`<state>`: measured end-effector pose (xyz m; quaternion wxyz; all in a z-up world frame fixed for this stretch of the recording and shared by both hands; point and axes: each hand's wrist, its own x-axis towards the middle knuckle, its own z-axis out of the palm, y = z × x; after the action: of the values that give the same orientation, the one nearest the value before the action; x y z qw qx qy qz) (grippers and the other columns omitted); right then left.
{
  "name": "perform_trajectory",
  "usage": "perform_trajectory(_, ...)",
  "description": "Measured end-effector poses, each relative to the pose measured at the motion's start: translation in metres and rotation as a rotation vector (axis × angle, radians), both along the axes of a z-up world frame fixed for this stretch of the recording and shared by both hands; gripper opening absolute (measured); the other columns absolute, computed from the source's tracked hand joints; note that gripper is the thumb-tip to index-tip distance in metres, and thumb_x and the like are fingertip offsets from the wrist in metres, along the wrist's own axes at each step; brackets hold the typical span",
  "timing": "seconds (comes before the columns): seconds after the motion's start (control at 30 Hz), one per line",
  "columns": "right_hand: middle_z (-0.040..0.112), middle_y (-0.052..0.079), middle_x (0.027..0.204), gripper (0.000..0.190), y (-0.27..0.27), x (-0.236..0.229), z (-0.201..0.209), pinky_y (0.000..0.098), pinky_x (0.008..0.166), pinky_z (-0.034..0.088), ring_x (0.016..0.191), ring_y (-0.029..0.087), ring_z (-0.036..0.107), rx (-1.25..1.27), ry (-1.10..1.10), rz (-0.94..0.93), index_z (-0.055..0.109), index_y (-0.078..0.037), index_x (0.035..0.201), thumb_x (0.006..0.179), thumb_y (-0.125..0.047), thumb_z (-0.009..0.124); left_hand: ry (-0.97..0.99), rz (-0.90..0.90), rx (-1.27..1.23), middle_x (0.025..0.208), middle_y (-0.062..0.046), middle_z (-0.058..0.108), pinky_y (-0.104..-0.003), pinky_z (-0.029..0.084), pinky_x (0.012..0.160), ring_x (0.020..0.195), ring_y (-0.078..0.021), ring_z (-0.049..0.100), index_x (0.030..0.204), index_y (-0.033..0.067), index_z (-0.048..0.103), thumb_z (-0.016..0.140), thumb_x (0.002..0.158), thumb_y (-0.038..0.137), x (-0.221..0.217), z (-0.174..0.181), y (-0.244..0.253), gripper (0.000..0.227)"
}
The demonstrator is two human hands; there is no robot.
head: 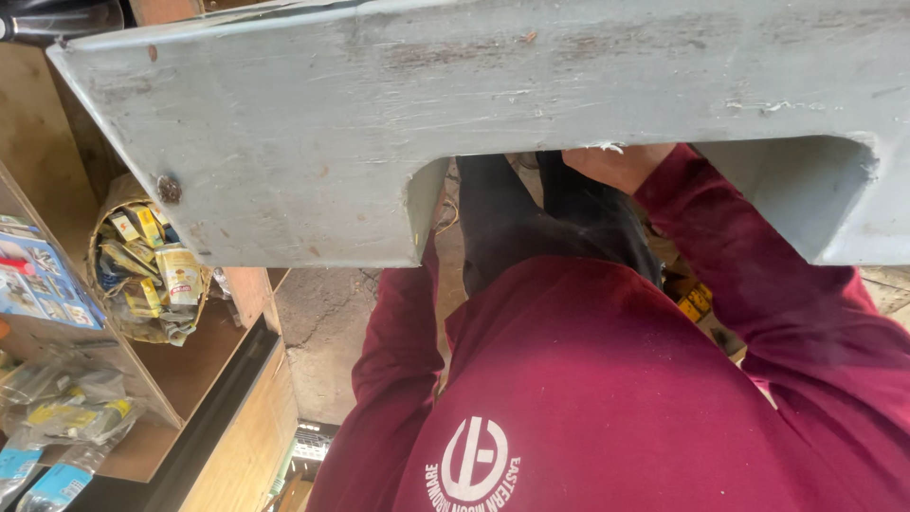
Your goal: The person uses a red power drill to create holes in a large, light-colored plastic crate. They position the drill at various points along the crate's edge and operate it to penetrate the material. The person then switches to a green power tool to grind or smooth the edges of the drilled holes.
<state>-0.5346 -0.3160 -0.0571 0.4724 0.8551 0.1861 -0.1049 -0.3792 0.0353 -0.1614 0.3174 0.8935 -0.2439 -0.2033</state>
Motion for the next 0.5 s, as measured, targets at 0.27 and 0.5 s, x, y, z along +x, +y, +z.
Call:
perform_trajectory(0.27,0.068,0.007,0.117,0.033,-0.009,0.014,0.006,0.0354,0.095,0.057,0.106,0.021,0.066,-0.391,-0.251,0.176,0.062,-0.004,0.132,0.117,-0.032,0.053,-0.003,0.015,-0.015,0.158,-0.016,0.044,-0.049,0.026,0.125,0.149,-0.0371,0.037,0.151,0.0067,0.047,0.068,0.103,0.023,-0.001,-0.005,-0.002,0.055)
perform_trajectory(0.5,0.052,0.012,0.155,0.056,-0.004,0.026,-0.046,0.0488,0.113,0.044,0.136,0.033,0.053,1.663,-0.034,-0.763,0.048,-0.010,0.157,0.114,-0.044,0.059,-0.004,0.000,-0.026,0.157,-0.016,0.045,-0.049,0.027,0.124,0.148,-0.0370,0.038,0.151,0.0071,0.048,0.068,0.103,0.023,-0.001,-0.005,-0.005,0.054)
